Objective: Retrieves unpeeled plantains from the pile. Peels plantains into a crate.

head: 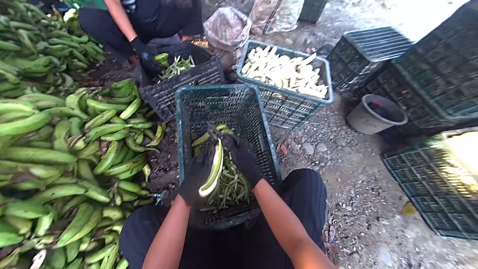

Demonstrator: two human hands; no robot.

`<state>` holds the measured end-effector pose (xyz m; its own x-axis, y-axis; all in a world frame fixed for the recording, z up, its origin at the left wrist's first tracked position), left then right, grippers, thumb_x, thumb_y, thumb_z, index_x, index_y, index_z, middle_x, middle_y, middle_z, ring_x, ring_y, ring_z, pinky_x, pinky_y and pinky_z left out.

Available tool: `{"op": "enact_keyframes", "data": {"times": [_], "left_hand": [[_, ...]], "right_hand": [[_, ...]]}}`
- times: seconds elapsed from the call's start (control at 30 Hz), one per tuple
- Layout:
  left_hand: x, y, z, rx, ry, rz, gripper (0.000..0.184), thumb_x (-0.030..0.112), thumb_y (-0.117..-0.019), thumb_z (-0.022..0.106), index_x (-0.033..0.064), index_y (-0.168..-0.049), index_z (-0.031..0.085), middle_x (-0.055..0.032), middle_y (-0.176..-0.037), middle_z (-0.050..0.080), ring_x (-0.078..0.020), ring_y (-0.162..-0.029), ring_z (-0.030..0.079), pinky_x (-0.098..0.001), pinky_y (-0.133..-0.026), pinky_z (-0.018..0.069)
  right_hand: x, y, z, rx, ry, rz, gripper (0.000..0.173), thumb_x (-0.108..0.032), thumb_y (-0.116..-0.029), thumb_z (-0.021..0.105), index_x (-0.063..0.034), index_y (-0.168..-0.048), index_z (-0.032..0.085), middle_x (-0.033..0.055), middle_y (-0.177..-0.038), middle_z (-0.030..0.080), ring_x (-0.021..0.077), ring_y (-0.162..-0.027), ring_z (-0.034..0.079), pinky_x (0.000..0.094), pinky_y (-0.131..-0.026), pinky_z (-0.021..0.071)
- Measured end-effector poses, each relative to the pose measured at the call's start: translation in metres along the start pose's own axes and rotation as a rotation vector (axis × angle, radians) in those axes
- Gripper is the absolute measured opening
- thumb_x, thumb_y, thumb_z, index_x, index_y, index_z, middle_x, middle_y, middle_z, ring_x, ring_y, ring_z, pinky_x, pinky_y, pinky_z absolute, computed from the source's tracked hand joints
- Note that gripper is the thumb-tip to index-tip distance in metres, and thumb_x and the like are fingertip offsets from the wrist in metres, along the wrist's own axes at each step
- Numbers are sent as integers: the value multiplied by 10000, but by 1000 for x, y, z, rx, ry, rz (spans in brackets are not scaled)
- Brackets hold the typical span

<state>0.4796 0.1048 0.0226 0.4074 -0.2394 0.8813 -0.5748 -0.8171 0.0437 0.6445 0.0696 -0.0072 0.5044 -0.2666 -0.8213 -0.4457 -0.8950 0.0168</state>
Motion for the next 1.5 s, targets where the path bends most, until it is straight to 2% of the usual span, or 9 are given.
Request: {"op": "enact_keyframes", "data": {"times": [0.13, 0.23, 0.43, 0.53, 0.67, 0.93, 1.13, 1.33, 1.5], "left_hand": [[-13, -7, -24, 305, 197, 21, 533, 272, -1117, 261, -75, -1498, 398, -265, -1438, 522, -253, -1317, 538, -408, -1135, 415], [-25, -2, -53, 682, 576, 20, 606, 404, -1112, 122, -6, -1491, 358, -157, -1264, 591, -148, -1064, 622, -371, -909, 555], [-73, 32, -82, 1131, 623, 44, 648, 403, -1114, 146, -72, -1534, 278, -261, -1488, 435, -251, -1343, 474, -408, -1118, 406], [-75, 31, -80, 1043, 736, 58, 704, 494, -1094, 118, -35, -1510, 325, -206, -1374, 530, -209, -1214, 556, -415, -1025, 486], [-38, 7, -59, 589, 900, 71, 701, 626, -1048, 97, 131, -1334, 504, -21, -933, 667, -122, -754, 650, -342, -651, 581], [-26, -22, -36, 277, 1000, 23, 717, 533, -1064, 10, 43, -1393, 416, -60, -841, 707, -154, -719, 698, -327, -656, 612], [-47, -18, -48, 375, 628, -87, 624, 470, -1104, 121, 54, -1404, 477, -87, -1110, 616, -106, -931, 628, -336, -815, 566], [-8, -6, -9, -42, -102, 38, 521, 279, -1115, 255, -39, -1492, 425, -256, -1413, 544, -291, -1323, 535, -455, -1141, 393], [-18, -5, 7, -59, 127, -26, 606, 419, -1109, 185, 24, -1436, 506, -191, -1171, 663, -249, -1030, 668, -465, -936, 554]], "right_hand": [[5, 4, 7, -46, -201, -46, 469, -412, -1072, 457, -124, -1402, 624, 129, -1259, 692, 240, -1170, 642, 497, -1045, 481], [-1, 28, 24, -40, -107, -61, 511, -489, -1042, 462, -188, -1423, 621, 156, -1270, 679, 304, -1185, 629, 566, -1032, 472], [-12, 71, 50, 85, 72, -100, 566, -558, -938, 553, -267, -1415, 639, 234, -1336, 604, 451, -1266, 531, 687, -1029, 378], [-14, 70, 52, 80, 85, -49, 530, -533, -954, 554, -291, -1419, 632, 212, -1339, 610, 430, -1266, 538, 667, -1016, 397], [-24, 56, 42, 23, 83, -45, 466, -488, -1033, 450, -285, -1405, 645, 195, -1238, 670, 388, -1153, 620, 626, -971, 471], [-40, 55, 14, 123, 270, -218, 564, -603, -1001, 446, -323, -1478, 557, 236, -1248, 620, 470, -1155, 566, 692, -897, 427], [-39, 55, 17, 136, 350, -184, 637, -710, -958, 441, -333, -1452, 581, 237, -1273, 597, 477, -1164, 552, 694, -867, 412], [-4, 12, 19, -77, 81, 34, 650, -685, -1015, 326, -262, -1412, 619, 128, -1278, 682, 354, -1194, 620, 691, -936, 443], [25, -2, 19, -95, -149, 111, 565, -511, -1085, 367, -82, -1352, 620, 157, -1245, 679, 275, -1143, 644, 551, -961, 498]]}}
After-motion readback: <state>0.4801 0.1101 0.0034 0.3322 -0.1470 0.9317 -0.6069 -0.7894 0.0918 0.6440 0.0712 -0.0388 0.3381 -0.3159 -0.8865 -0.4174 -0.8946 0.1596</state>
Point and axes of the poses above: each hand's wrist, its own y-axis away from the middle knuckle, its own z-axis out of the palm, x = y × z, the point moved 10 cm from there along -y, towards the middle knuckle
